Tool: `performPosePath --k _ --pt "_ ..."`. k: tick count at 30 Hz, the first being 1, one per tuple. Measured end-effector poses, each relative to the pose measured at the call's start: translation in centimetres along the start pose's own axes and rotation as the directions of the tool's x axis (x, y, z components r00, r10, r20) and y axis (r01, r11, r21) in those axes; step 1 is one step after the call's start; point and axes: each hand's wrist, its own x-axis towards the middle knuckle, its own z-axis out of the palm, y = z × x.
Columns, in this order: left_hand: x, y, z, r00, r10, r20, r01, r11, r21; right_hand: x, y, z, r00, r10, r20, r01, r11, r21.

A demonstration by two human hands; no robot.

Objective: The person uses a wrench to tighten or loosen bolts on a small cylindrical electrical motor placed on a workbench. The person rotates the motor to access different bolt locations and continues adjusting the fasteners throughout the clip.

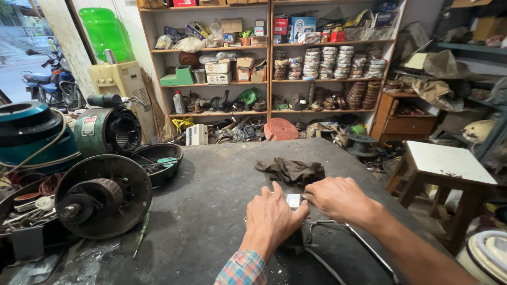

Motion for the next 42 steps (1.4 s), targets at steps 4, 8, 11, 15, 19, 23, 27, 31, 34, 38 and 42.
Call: performPosePath --k 4,8,11,15,19,23,27,31,34,38,42 --pt "-0.1 -0.1 0.1 1.0 0.022 -0.016 -0.022 1.0 0.003 0.1 -0.2 -0.4 0.998 0.049 0.045 -0.047 0.997 -0.056" --pt "-0.1 -0.1 0.0 0.999 0.032 -0.018 -0.032 0.999 0.005 -0.5 -1.0 0.5 0.956 -0.118 -0.268 0.066 0.978 -0.196" --pt "-0.2 -0.1 -0.1 0.999 0.032 -0.016 -0.032 0.999 0.004 -1.0 -1.2 1.2 0.896 -0.226 -0.382 0.11 0.947 -0.302" --pt "-0.2 0.0 0.0 0.999 0.032 -0.015 -0.032 0.999 0.009 -1.5 -1.1 1.5 0.891 -0.194 -0.41 0.11 0.969 -0.22" --pt "-0.2 -0.1 0.1 0.998 0.044 -0.054 -0.044 0.999 0.006 -1.5 -0.9 0.8 0.942 -0.131 -0.31 0.13 0.991 -0.025" --pt "-0.1 -0.1 0.3 0.999 0.033 -0.036 -0.032 0.999 0.024 0.0 -0.2 -0.5 0.989 0.079 0.122 -0.084 0.996 0.039" --pt "0.1 -0.1 0.3 1.0 0.021 -0.021 -0.021 1.0 0.017 0.8 0.3 -0.7 0.99 0.075 0.119 -0.083 0.994 0.07" --pt "0.0 -0.2 0.3 0.998 0.047 -0.036 -0.046 0.999 0.027 -0.2 -0.8 1.2 0.964 -0.142 -0.224 0.091 0.97 -0.225" --pt "-0.1 -0.3 0.1 1.0 0.023 -0.015 -0.023 1.0 0.007 -0.8 -1.2 2.2 0.928 -0.192 -0.319 0.084 0.943 -0.321" --pt "-0.2 -0.1 0.0 1.0 0.025 -0.017 -0.025 1.0 0.016 -0.4 -0.2 1.4 0.989 -0.056 -0.138 0.043 0.994 -0.099" --pt "-0.1 0.0 0.0 1.0 0.011 -0.016 -0.011 1.0 0.004 0.8 0.9 -0.2 0.988 -0.004 0.157 -0.003 0.999 0.041"
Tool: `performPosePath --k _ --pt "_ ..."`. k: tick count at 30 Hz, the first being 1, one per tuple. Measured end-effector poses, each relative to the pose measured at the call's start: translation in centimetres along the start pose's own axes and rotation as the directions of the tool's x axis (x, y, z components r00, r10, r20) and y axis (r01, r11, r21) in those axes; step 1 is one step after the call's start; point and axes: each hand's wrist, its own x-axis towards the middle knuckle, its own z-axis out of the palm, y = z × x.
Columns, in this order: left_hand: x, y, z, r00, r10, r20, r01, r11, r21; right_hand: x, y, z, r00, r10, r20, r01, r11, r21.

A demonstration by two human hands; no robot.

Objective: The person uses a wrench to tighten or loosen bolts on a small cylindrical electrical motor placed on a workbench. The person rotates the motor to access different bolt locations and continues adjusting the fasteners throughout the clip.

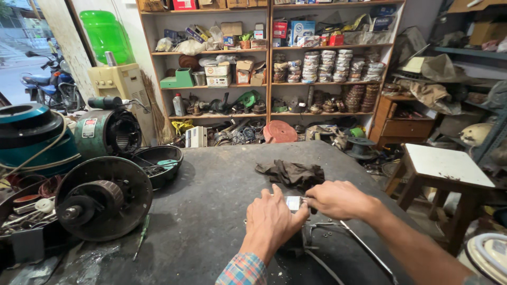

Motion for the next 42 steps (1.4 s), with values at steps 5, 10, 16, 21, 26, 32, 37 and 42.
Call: performPosePath --k 5,10,16,21,26,32,37,42 --pt "-0.1 -0.2 0.3 0.999 0.028 -0.022 -0.028 1.0 0.006 0.0 -0.5 -0.1 0.997 0.074 0.011 -0.073 0.997 -0.022" --pt "-0.1 -0.4 0.3 1.0 0.028 0.002 -0.028 1.0 0.009 -1.1 -1.9 1.9 0.923 -0.14 -0.359 0.026 0.952 -0.304" --pt "0.0 -0.1 0.0 0.999 -0.009 0.046 0.008 1.0 0.014 -1.1 -0.7 0.3 0.994 -0.051 -0.097 0.041 0.994 -0.096" --pt "0.0 -0.1 0.0 1.0 0.016 0.006 -0.017 1.0 0.015 -0.7 -0.9 -0.5 0.995 -0.005 -0.099 0.0 0.999 -0.052" --pt "-0.2 -0.2 0.2 1.0 0.027 -0.005 -0.027 1.0 0.006 -0.8 -1.3 0.8 0.984 0.058 -0.169 -0.085 0.985 -0.152" --pt "-0.2 -0.1 0.0 1.0 0.01 0.025 -0.01 1.0 -0.004 -1.6 -1.8 2.9 0.871 -0.2 -0.449 0.038 0.938 -0.344" --pt "-0.2 -0.2 -0.1 1.0 0.023 0.01 -0.023 1.0 -0.001 -1.8 -1.5 1.6 0.96 -0.029 -0.28 0.002 0.995 -0.096" --pt "-0.1 -0.1 0.0 1.0 0.013 0.024 -0.014 1.0 0.02 -1.2 -0.9 -0.7 0.992 0.059 -0.109 -0.054 0.997 0.046"
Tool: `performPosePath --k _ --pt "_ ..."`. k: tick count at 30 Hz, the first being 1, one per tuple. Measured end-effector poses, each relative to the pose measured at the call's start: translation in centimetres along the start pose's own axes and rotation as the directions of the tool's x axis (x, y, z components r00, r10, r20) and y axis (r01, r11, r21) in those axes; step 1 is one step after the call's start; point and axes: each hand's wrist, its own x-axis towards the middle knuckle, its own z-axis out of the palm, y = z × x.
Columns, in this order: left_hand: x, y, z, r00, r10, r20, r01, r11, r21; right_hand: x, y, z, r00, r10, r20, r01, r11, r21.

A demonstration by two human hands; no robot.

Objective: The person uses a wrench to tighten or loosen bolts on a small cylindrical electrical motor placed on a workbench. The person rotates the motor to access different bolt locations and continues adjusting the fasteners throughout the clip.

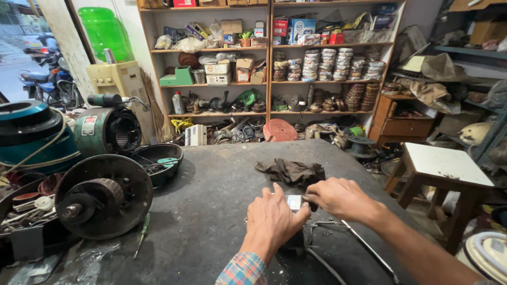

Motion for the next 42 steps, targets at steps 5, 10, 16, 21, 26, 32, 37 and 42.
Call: performPosePath --k 5,10,16,21,26,32,37,42 --pt "-0.2 -0.2 -0.1 1.0 -0.003 -0.002 0.003 1.0 -0.024 0.5 -0.1 0.5 0.996 -0.047 -0.078 0.039 0.994 -0.104" --pt "-0.2 -0.2 -0.1 1.0 -0.01 0.008 0.01 1.0 -0.019 -0.7 -0.6 2.8 0.871 -0.367 -0.326 0.205 0.875 -0.439" --pt "-0.5 -0.1 -0.6 0.999 -0.018 0.029 0.019 0.999 -0.049 -0.6 0.6 1.9 0.99 0.079 -0.119 -0.083 0.996 -0.033" --pt "-0.6 0.0 -1.2 0.996 -0.034 0.083 0.038 0.998 -0.047 -2.4 5.0 2.5 0.966 0.19 -0.174 -0.149 0.963 0.223" --pt "-0.8 -0.2 -2.2 0.987 -0.031 0.158 0.039 0.998 -0.047 -6.7 7.5 7.1 0.89 0.455 0.008 -0.455 0.889 0.049" --pt "-2.1 -0.7 -4.2 0.958 0.008 0.288 0.003 0.999 -0.037 -8.1 8.3 9.9 0.88 0.467 -0.083 -0.461 0.883 0.085" --pt "-3.7 -1.6 -5.2 0.933 0.085 0.351 -0.064 0.995 -0.07 -8.4 9.5 11.3 0.832 0.525 -0.181 -0.503 0.85 0.156" --pt "-3.9 -2.6 -4.8 0.925 0.162 0.343 -0.135 0.986 -0.101 -9.8 11.2 10.9 0.898 0.411 -0.16 -0.136 0.603 0.786"
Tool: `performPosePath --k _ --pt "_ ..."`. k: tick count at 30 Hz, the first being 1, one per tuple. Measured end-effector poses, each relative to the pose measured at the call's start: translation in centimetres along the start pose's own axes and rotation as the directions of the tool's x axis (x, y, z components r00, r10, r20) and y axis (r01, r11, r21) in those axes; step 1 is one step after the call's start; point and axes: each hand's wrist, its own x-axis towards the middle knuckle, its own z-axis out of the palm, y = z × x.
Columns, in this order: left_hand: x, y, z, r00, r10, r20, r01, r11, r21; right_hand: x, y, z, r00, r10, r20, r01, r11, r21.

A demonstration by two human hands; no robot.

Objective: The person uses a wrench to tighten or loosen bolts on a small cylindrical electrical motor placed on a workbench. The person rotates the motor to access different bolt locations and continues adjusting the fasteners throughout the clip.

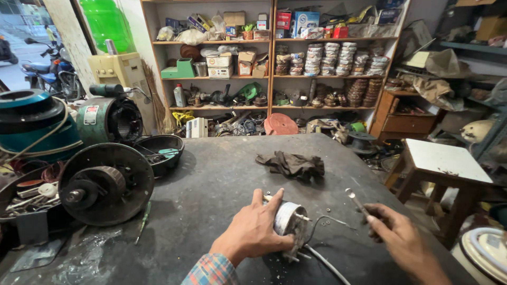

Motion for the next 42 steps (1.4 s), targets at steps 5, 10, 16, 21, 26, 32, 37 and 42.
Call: performPosePath --k 5,10,16,21,26,32,37,42 --pt "0.5 -1.1 0.1 0.997 0.051 0.06 -0.047 0.997 -0.056 -2.2 -2.2 1.1 0.943 0.059 0.328 -0.154 0.95 0.27" --pt "0.4 -2.0 -0.4 0.988 0.103 0.116 -0.088 0.988 -0.124 -3.3 -5.8 3.9 0.848 -0.072 0.524 -0.075 0.964 0.253" --pt "0.2 -2.6 -0.7 0.977 0.141 0.159 -0.104 0.969 -0.222 -3.8 -8.4 5.2 0.821 -0.232 0.522 0.11 0.961 0.255" --pt "0.3 -2.8 -0.8 0.974 0.147 0.174 -0.106 0.968 -0.227 -4.1 -9.6 5.7 0.851 -0.1 0.516 0.015 0.986 0.166" --pt "0.4 -3.0 -1.0 0.971 0.151 0.185 -0.104 0.965 -0.241 -4.3 -10.7 6.1 0.826 -0.23 0.514 0.154 0.97 0.186" --pt "0.4 -3.0 -0.7 0.972 0.158 0.172 -0.116 0.966 -0.232 -5.1 -12.4 6.0 0.838 -0.266 0.477 0.25 0.963 0.1" --pt "0.7 -3.0 -0.5 0.973 0.158 0.165 -0.12 0.968 -0.22 -5.0 -13.9 5.4 0.822 -0.364 0.438 0.394 0.919 0.024" --pt "1.0 -3.2 -0.4 0.973 0.153 0.17 -0.115 0.969 -0.217 -5.0 -14.5 5.0 0.838 -0.276 0.47 0.337 0.94 -0.048"
